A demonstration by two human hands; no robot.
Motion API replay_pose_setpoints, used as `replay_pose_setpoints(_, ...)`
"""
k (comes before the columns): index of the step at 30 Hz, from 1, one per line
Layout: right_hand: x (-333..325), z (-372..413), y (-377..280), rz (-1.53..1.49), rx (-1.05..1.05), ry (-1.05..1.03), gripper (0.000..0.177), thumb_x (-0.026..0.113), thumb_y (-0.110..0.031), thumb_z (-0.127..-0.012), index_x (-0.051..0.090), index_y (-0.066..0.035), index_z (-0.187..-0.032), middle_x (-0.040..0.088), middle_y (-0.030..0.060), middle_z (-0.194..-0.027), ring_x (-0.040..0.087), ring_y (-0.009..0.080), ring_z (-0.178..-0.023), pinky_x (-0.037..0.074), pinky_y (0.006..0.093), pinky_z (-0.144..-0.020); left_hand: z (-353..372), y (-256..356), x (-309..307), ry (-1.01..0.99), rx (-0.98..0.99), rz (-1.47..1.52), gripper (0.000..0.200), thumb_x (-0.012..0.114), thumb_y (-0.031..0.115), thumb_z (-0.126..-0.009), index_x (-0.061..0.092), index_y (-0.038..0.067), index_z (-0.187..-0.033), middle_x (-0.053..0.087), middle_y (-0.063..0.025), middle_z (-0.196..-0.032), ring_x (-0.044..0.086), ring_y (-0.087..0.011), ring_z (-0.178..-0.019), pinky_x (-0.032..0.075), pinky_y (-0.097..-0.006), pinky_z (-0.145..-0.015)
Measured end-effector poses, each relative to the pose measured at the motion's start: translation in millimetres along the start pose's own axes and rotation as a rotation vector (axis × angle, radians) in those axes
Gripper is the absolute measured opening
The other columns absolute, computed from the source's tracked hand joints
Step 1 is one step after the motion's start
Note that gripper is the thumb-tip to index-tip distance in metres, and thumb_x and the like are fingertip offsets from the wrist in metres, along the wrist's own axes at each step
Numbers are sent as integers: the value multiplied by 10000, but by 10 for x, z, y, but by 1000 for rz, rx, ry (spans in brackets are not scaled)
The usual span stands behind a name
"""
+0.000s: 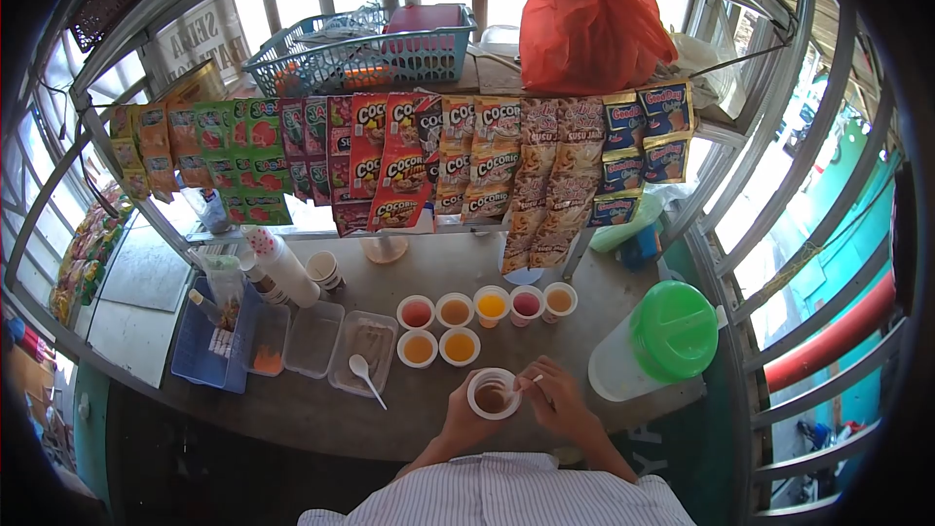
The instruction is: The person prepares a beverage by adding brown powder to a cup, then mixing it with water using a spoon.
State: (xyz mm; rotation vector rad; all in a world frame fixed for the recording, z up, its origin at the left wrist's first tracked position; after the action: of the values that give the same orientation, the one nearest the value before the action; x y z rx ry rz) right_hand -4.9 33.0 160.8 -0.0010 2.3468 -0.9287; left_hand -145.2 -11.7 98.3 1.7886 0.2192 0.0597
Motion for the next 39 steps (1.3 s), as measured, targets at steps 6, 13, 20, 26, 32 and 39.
replay_pose_setpoints(6,-19,-3,-25,28,5,1,57,562,5,-883,591,-14,-837,624,110,-796,551,279,-719,454,375,-641,9,37,21,-8,15,0,508,872,169,-712,589,29,-1110,688,-91,-1031,678,-165,-935,541,-296,-827)
replay_pose_setpoints(13,-11,-3,-10,-58,23,-5,40,571,0,-872,590,-13,-839,625,115,-803,558,284,-717,460,380,-646,40,-30,17,-18,-7,12,526,880,170,-702,584,33,-1115,690,-91,-1031,681,-170,-931,542,-294,-828)
replay_pose_setpoints(20,9,-2,-79,-35,5,-38,37,575,-19,-873,593,-19,-841,622,114,-801,560,288,-709,462,383,-660,47,-14,5,5,-10,13,548,882,182,-701,574,38,-1130,686,-87,-1039,678,-170,-934,539,-294,-833)
replay_pose_setpoints(26,26,-30,-146,6,-3,-22,28,583,-26,-867,597,-19,-844,622,115,-802,584,287,-736,457,382,-678,54,24,-34,19,5,-5,557,887,187,-691,578,36,-1128,690,-84,-1032,678,-162,-927,539,-298,-830)
replay_pose_setpoints(32,-17,-192,-254,74,-10,-43,30,585,-38,-867,599,-19,-849,608,114,-794,589,293,-748,455,383,-688,-28,105,-88,38,35,-40,583,899,204,-671,580,35,-1128,694,-89,-1028,681,-160,-923,539,-299,-830)
replay_pose_setpoints(39,-8,-228,-279,96,-29,-34,19,588,-22,-859,602,-15,-847,608,114,-806,581,294,-755,463,387,-698,-45,135,-108,25,48,-51,600,903,228,-667,578,37,-1133,694,-92,-1028,684,-177,-929,541,-303,-835)
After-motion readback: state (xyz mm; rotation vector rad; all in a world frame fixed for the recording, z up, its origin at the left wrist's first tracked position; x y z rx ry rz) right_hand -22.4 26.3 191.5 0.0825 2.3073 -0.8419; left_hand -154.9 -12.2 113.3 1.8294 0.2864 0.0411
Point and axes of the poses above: each hand's wrist, its own z-axis away from the middle knuckle, its own x-axis out of the palm, y = z × x, the point moved 6 cm from there along -z, towards the middle knuckle
